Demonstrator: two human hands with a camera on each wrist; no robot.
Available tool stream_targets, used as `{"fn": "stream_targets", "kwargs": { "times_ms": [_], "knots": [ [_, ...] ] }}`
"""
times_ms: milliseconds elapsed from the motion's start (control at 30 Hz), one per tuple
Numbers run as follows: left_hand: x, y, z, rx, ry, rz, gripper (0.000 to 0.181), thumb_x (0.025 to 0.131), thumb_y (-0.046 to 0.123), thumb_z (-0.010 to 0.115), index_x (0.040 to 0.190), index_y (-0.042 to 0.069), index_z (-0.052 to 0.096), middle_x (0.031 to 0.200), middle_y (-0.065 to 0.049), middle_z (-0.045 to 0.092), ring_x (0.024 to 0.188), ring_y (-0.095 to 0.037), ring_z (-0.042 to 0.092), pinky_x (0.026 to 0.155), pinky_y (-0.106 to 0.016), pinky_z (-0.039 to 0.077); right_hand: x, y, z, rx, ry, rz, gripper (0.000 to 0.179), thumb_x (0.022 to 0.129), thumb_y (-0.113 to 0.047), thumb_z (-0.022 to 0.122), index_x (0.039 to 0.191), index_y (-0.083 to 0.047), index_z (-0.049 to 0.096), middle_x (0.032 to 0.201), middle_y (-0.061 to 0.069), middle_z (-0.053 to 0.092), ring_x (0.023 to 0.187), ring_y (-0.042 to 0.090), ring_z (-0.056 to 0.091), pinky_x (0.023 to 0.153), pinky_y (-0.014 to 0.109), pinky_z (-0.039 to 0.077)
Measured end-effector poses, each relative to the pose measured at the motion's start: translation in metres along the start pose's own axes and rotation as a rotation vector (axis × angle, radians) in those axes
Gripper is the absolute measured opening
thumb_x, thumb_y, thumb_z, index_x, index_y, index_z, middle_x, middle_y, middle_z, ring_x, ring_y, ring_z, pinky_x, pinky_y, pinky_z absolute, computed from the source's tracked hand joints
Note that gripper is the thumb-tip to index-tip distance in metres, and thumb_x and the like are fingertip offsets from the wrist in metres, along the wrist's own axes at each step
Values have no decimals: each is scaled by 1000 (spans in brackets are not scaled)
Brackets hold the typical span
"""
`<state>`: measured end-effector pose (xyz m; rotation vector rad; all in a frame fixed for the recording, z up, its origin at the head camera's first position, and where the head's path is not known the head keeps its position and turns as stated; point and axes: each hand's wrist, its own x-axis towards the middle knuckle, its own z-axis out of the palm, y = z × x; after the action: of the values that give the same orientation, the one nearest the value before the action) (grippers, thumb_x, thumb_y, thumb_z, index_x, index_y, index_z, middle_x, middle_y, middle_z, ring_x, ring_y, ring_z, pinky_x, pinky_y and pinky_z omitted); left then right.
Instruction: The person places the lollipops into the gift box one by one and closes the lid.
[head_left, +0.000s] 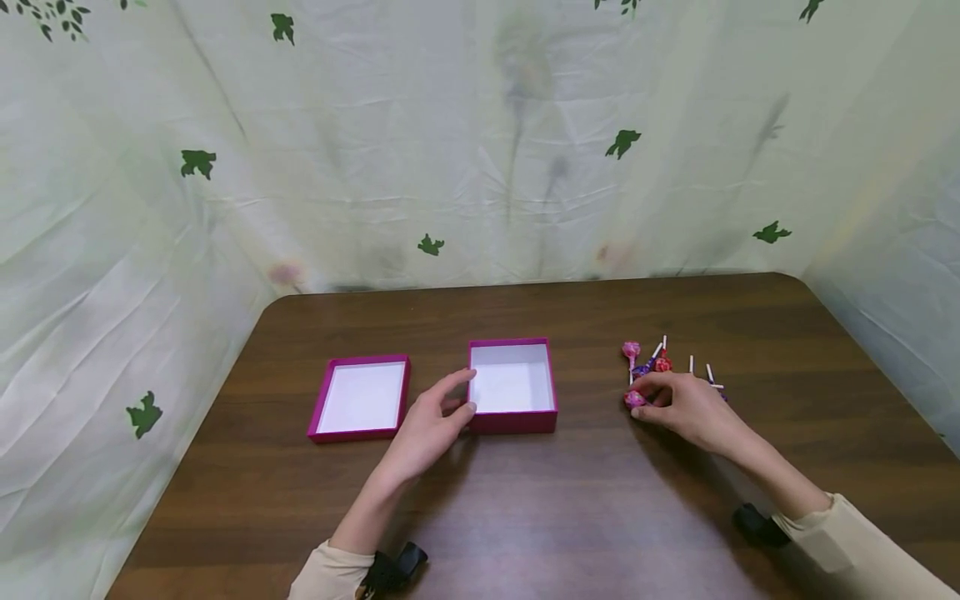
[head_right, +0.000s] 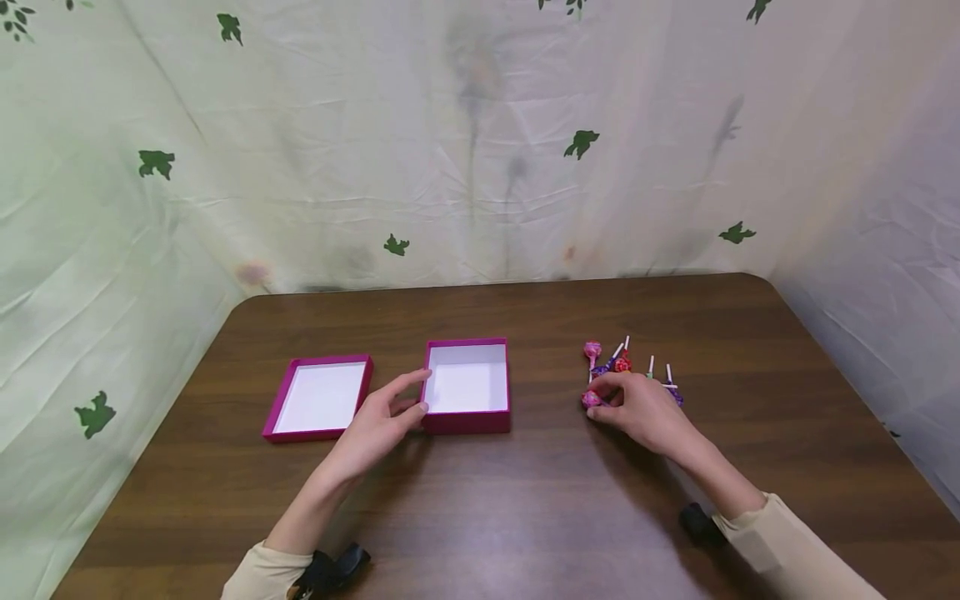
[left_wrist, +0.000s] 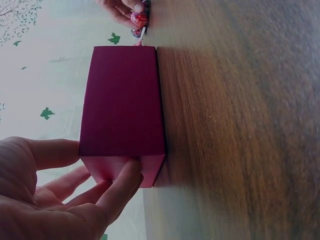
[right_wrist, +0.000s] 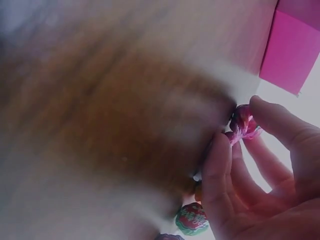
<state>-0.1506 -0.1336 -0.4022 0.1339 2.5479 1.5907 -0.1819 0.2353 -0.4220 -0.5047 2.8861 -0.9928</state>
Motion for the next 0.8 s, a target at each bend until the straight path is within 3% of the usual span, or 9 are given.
{"fn": "stream_targets", "kwargs": {
  "times_ms": [500, 800],
  "knots": [
    [0, 0, 0, -11, 2, -6, 46, 96, 16, 62, 141, 18, 53, 147, -7, 46, 124, -36, 53, 95, -52, 47, -1, -3, 2, 92, 26, -39, 20, 86, -21, 77, 105, -17, 72, 85, -6, 67, 75, 10, 62, 65, 27, 46],
    [0, 0, 0, 3, 4, -6, 46, 96, 17, 61, 141, 18, 53, 147, -7, 46, 124, -37, 53, 95, -53, 47, 2, -22, 0, 121, 88, -93, 19, 87, -22, 77, 105, -18, 72, 87, -6, 66, 77, 15, 58, 64, 26, 46]
  ]
}}
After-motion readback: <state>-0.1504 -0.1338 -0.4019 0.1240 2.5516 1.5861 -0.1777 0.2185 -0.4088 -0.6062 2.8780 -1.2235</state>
